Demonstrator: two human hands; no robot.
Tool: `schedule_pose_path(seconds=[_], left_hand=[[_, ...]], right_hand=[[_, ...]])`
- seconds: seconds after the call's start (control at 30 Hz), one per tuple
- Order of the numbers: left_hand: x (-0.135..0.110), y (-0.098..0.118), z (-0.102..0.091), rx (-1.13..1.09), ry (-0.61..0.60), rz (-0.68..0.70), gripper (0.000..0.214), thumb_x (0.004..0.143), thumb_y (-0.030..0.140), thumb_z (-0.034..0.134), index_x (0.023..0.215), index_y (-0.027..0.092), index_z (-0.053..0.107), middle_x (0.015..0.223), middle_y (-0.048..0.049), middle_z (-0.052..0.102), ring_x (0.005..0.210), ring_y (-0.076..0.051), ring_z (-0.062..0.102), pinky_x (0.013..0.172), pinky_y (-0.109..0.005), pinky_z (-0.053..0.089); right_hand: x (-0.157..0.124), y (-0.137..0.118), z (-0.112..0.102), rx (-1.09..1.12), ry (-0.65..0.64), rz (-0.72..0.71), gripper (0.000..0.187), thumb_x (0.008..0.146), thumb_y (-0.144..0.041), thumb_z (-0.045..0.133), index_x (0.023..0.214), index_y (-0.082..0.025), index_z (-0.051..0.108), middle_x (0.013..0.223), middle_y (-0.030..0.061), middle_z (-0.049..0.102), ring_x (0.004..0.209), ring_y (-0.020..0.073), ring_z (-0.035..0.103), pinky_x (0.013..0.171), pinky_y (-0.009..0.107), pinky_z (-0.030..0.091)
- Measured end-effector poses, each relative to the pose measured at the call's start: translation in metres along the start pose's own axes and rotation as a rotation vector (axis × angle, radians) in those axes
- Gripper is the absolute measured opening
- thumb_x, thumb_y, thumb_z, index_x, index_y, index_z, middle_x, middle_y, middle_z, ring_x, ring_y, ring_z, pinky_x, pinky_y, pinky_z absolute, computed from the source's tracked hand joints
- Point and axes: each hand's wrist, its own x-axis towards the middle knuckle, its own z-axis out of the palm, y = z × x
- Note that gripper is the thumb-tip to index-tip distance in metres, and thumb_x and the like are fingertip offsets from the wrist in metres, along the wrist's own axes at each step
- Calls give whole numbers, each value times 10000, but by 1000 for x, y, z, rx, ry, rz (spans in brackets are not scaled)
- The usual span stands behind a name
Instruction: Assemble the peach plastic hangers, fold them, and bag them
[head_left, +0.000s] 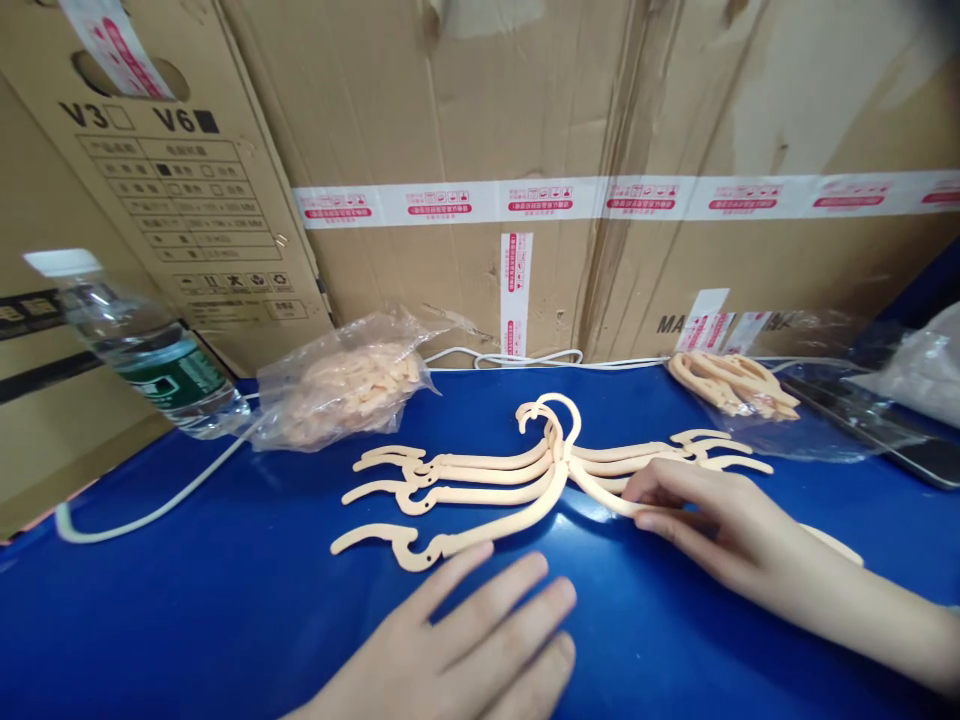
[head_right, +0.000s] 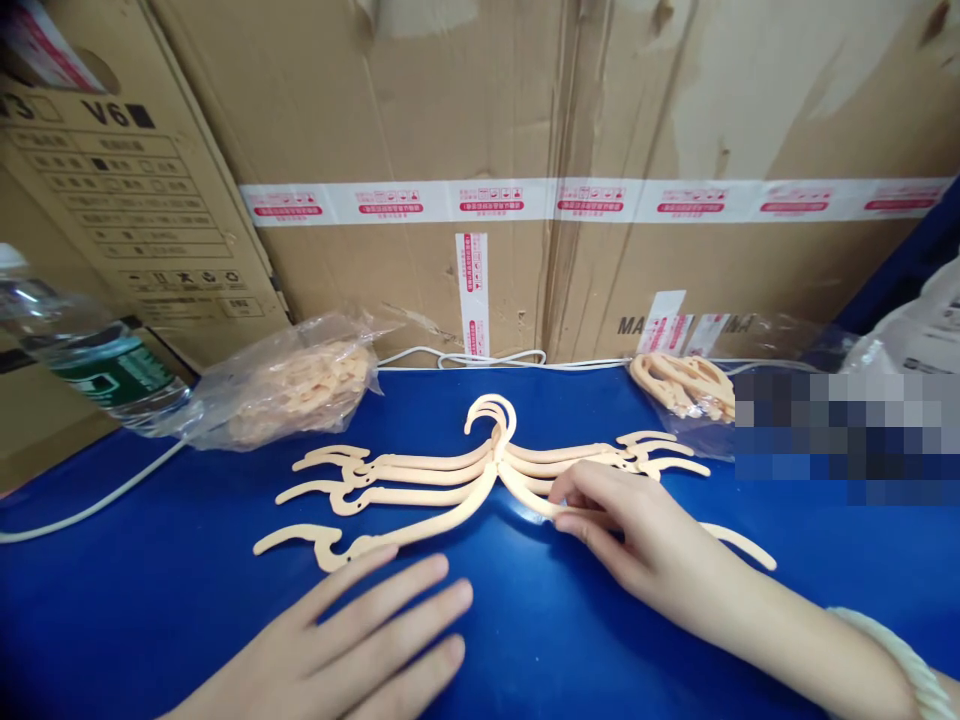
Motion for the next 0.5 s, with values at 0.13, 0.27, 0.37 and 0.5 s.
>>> schedule_pose_path(seconds=[0.13, 0.27, 0.37, 0.5], left_hand=[[-5, -12, 9, 239, 83, -38, 584, 902, 218, 577, 1453, 286, 395, 1415, -85, 493, 1277, -315, 506, 1101, -434, 345], [-10, -29, 17, 396, 68, 4, 612, 911, 283, 569, 1477, 308, 337, 1390, -60, 525, 1232, -291, 553, 1069, -389, 386], [-10, -42, 18, 519, 109, 35, 617, 922, 298, 550, 1488, 305, 305, 1402, -52, 511, 1231, -293, 552, 1050, -387, 404], [-5, -54, 15, 584, 113, 51, 620, 919, 410, 552, 1482, 290, 323, 1432, -65, 481, 1223, -288, 554, 1032, -364, 425]], right_hand=[[1, 0, 2, -100, 4, -75, 149, 950, -225, 458, 879, -208, 588, 918, 80, 619, 843, 200, 602, 720, 326, 534], [2, -2, 6, -240, 75, -106, 175, 941, -179, 425, 880, -201, 587, 1064, 128, 591, 1019, 243, 571, 819, 392, 531], [2, 1, 12, -351, 116, -66, 273, 959, -198, 382, 1139, -175, 586, 1284, 172, 545, 1222, 292, 495, 960, 503, 476], [4, 13, 16, -463, 3, 13, 525, 994, -350, 355, 1468, -122, 349, 1493, 178, 373, 1410, 322, 276, 1092, 602, 319]])
